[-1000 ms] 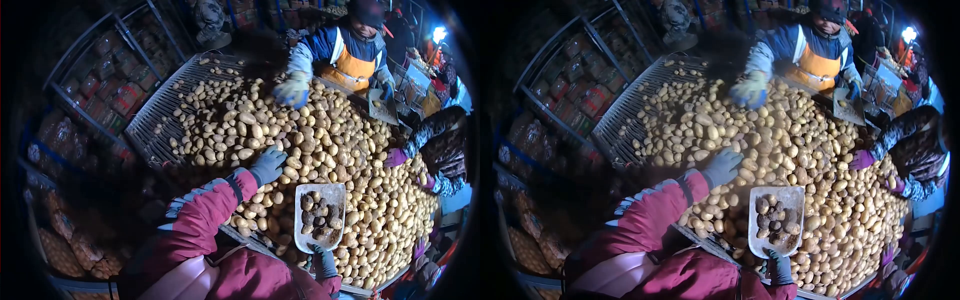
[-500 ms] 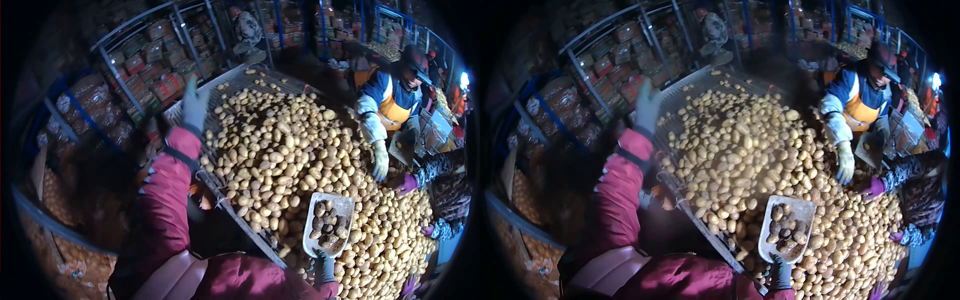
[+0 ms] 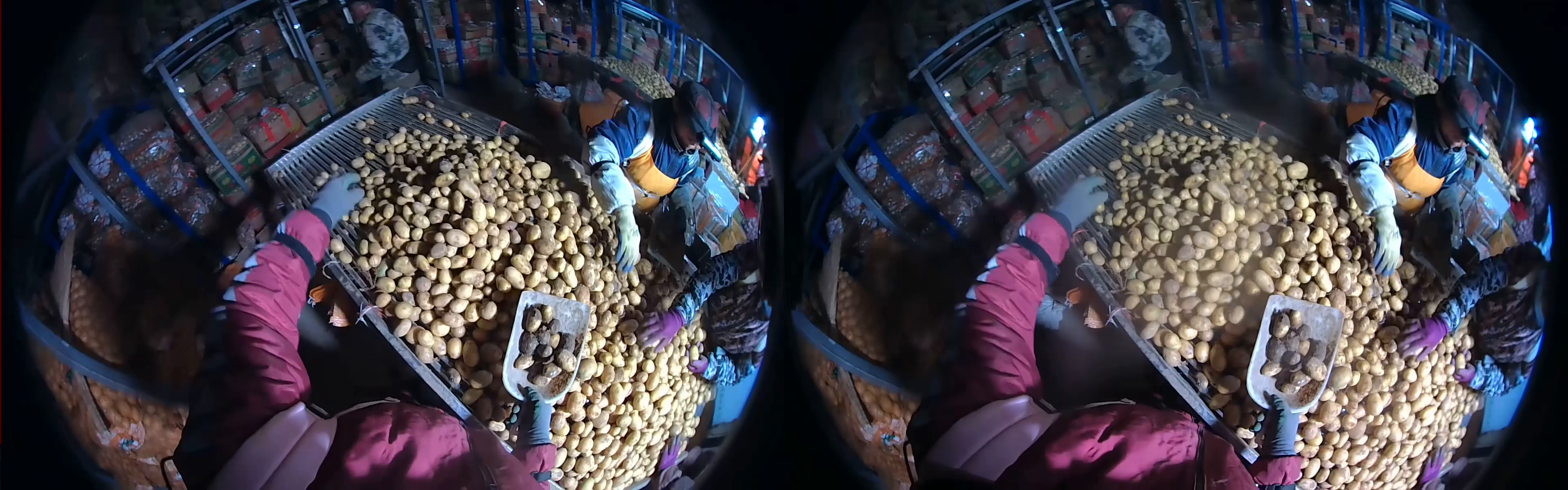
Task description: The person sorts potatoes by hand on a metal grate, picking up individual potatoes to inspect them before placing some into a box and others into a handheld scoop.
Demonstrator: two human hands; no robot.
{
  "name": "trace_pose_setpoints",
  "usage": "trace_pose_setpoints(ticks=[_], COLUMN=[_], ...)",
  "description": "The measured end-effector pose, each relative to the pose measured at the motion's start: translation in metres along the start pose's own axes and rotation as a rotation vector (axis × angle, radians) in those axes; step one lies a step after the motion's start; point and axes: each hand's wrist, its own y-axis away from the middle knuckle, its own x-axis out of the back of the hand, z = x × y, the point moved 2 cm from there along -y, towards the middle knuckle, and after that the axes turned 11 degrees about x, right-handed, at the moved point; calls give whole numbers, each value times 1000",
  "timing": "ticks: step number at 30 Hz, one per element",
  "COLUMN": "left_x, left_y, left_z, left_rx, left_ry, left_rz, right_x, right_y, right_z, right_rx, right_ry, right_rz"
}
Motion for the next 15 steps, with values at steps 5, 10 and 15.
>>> trace_pose_setpoints(ticks=[5, 10, 15], left_x=[-79, -136, -153], left_y=[-37, -115, -174], left_z=[-67, -144, -145], left_rx=[143, 187, 246], left_ry=[93, 94, 300], left_rz=[-167, -195, -276], right_x=[-8, -77, -128], right_y=[-17, 11, 0], right_z=[27, -7, -6], right_rx=[102, 83, 21], right_ry=[165, 115, 174], right_rz=[125, 133, 203])
